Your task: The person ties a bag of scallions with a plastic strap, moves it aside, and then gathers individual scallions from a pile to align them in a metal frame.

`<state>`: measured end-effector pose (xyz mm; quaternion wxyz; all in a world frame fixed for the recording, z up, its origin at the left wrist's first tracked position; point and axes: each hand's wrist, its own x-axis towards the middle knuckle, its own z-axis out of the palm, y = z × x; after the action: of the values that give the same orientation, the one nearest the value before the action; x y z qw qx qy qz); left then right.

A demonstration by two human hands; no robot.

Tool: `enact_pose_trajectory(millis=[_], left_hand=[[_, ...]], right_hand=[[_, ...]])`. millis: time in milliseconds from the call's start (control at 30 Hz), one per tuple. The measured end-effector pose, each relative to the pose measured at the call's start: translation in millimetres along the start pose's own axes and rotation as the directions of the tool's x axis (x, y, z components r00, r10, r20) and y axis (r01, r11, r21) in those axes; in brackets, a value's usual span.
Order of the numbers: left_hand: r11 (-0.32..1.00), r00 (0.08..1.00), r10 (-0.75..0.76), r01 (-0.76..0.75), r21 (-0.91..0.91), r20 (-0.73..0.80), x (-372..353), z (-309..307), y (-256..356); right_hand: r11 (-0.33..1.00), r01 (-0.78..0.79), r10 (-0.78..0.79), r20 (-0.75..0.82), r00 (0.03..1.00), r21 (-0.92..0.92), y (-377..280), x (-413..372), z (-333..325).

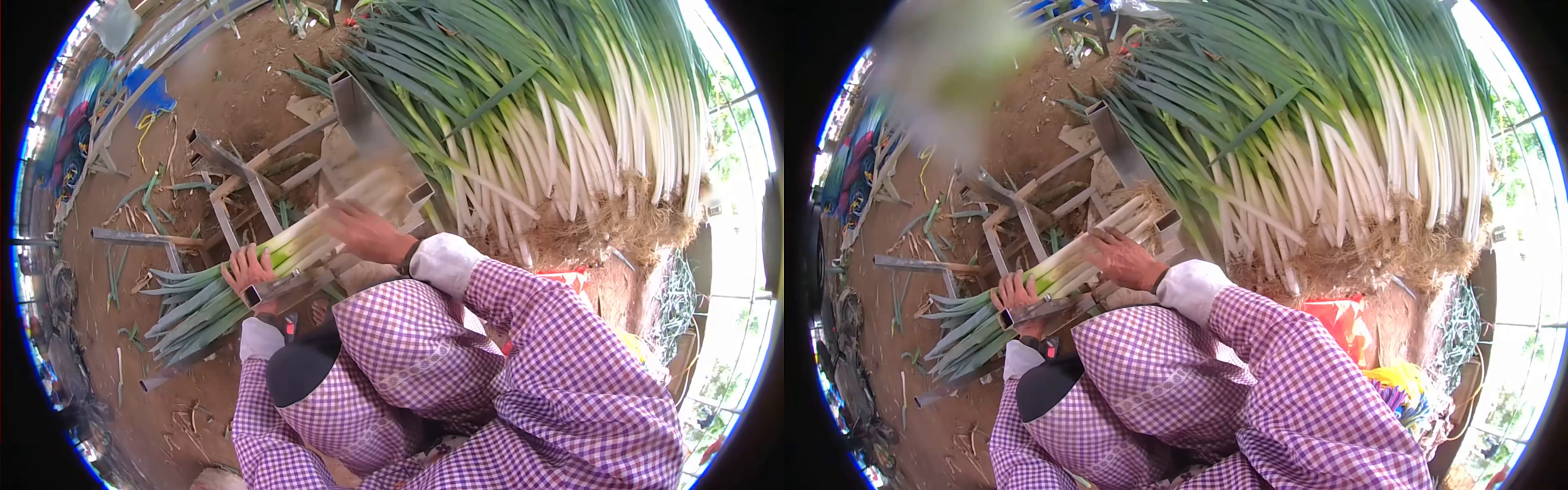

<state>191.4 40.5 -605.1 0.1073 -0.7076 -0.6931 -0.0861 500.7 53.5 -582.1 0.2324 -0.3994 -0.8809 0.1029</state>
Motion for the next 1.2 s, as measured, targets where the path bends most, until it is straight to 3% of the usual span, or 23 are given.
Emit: enact_pose_trajectory(millis=[267, 467, 567, 667, 767, 800, 900, 967, 1033, 1100, 1133, 1200], left_hand=[[0.998, 0.999, 0.043, -0.044, 0.054, 0.018, 0.8, -3.7, -5.1], [0.998, 0.998, 0.058, -0.058, 0.012, 0.018, 3.4, -6.0, -3.6], [0.999, 0.997, 0.025, -0.028, 0.036, 0.080, 5.3, -4.0, -8.3], [0.998, 0.977, -0.043, 0.031, 0.058, 0.211, 10.5, -21.0, -0.5], [0.998, 0.988, -0.038, 0.030, 0.057, 0.152, 6.5, -11.6, -0.7], [0.994, 0.993, 0.019, -0.031, 0.103, 0.116, 3.6, -6.6, -4.6], [0.997, 0.990, -0.003, -0.007, 0.071, 0.143, 6.7, -25.6, 8.3], [0.969, 0.989, 0.137, -0.144, 0.201, 0.047, -0.6, -3.2, -8.8], [0.976, 0.988, 0.131, -0.143, 0.162, 0.083, 0.6, -8.1, -6.7], [0.977, 0.989, 0.121, -0.134, 0.164, 0.087, 4.2, -0.7, -9.7], [0.978, 0.990, 0.109, -0.124, 0.171, 0.093, 0.6, 2.9, -11.3], [0.981, 0.990, 0.093, -0.109, 0.158, 0.102, -3.5, 6.1, -7.9]], right_hand=[[0.982, -0.073, 0.061, -0.076, 0.995, -0.175, -1.6, -14.8, 3.3], [0.990, -0.087, 0.074, -0.123, 0.990, -0.108, 9.0, -10.7, 20.3], [0.986, -0.098, 0.055, -0.297, 0.953, -0.132, 14.1, -12.8, 22.1], [0.963, -0.244, 0.227, -0.140, 0.964, -0.117, 16.9, -26.1, 14.4], [0.945, -0.263, 0.238, -0.147, 0.960, -0.193, 16.0, -24.6, 17.1], [0.942, -0.272, 0.252, -0.120, 0.960, -0.195, 16.3, -26.7, 18.6], [0.966, -0.183, 0.120, -0.309, 0.943, -0.181, 16.0, -33.5, 16.4], [0.968, -0.212, 0.176, -0.243, 0.954, -0.134, 12.4, -36.0, 9.2], [0.972, -0.203, 0.167, -0.260, 0.951, -0.118, 13.4, -34.2, 7.8], [0.977, -0.209, 0.207, -0.050, 0.977, -0.036, 7.3, -27.3, -12.7], [0.992, -0.121, 0.127, -0.185, 0.974, 0.044, 7.4, -27.6, -14.8], [0.977, -0.170, 0.177, -0.042, 0.983, 0.131, 4.4, -35.0, -31.9]])
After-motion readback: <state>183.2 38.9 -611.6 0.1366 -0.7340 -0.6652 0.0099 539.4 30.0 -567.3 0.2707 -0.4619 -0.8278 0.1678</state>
